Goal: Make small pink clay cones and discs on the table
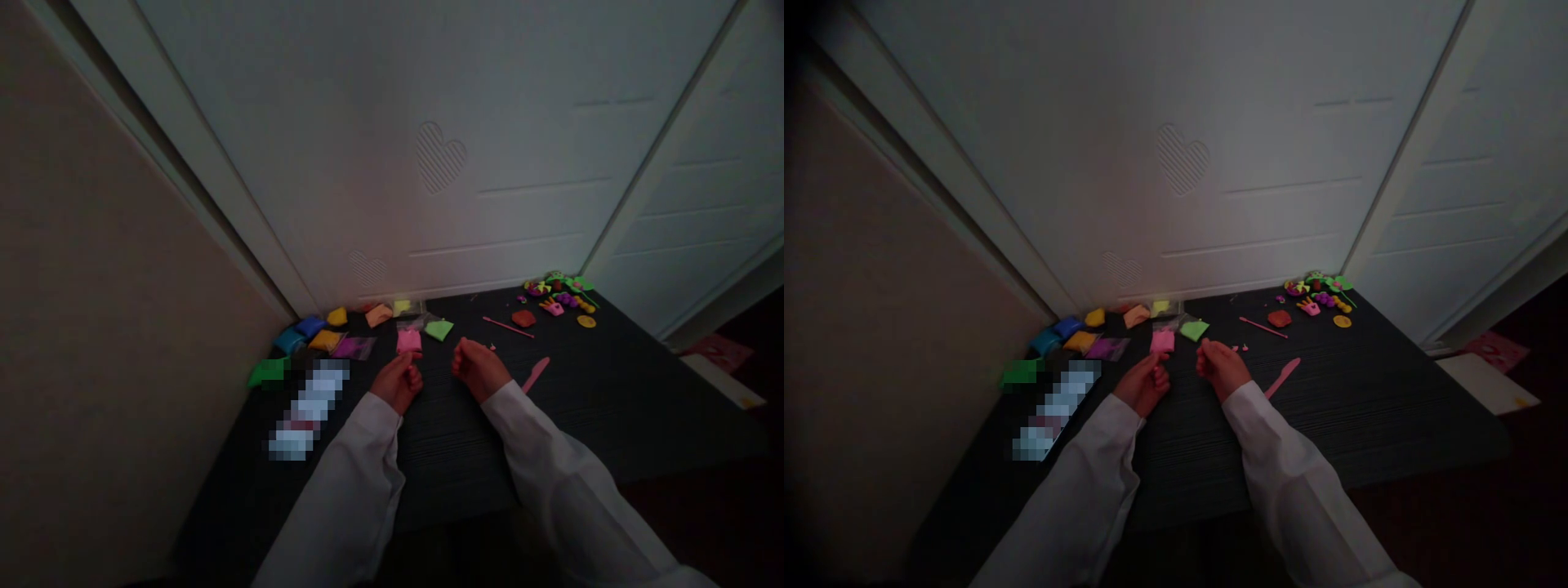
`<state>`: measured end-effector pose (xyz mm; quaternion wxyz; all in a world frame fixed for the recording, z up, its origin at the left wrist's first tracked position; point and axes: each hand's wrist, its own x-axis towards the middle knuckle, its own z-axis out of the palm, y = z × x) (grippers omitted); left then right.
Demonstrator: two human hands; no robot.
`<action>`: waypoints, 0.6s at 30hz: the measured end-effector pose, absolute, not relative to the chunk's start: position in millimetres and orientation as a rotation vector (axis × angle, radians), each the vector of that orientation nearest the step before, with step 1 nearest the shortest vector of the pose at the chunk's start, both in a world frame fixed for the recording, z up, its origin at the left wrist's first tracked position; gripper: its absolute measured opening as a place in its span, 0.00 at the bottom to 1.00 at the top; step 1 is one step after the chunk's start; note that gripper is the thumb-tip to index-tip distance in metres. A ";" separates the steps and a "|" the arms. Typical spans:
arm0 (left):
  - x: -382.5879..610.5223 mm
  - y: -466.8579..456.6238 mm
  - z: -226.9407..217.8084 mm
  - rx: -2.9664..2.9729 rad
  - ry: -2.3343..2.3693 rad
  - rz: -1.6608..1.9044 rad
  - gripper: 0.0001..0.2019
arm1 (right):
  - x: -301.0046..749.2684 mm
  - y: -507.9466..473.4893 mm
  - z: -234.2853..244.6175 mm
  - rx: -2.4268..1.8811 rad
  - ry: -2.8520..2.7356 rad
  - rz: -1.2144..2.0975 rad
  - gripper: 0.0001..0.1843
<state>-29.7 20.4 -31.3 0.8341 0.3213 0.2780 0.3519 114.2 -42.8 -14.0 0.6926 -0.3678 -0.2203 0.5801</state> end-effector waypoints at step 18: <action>-31.9 19.1 -28.7 0.732 0.554 0.687 0.08 | 112.7 -41.8 -16.4 -0.880 -0.567 1.305 0.12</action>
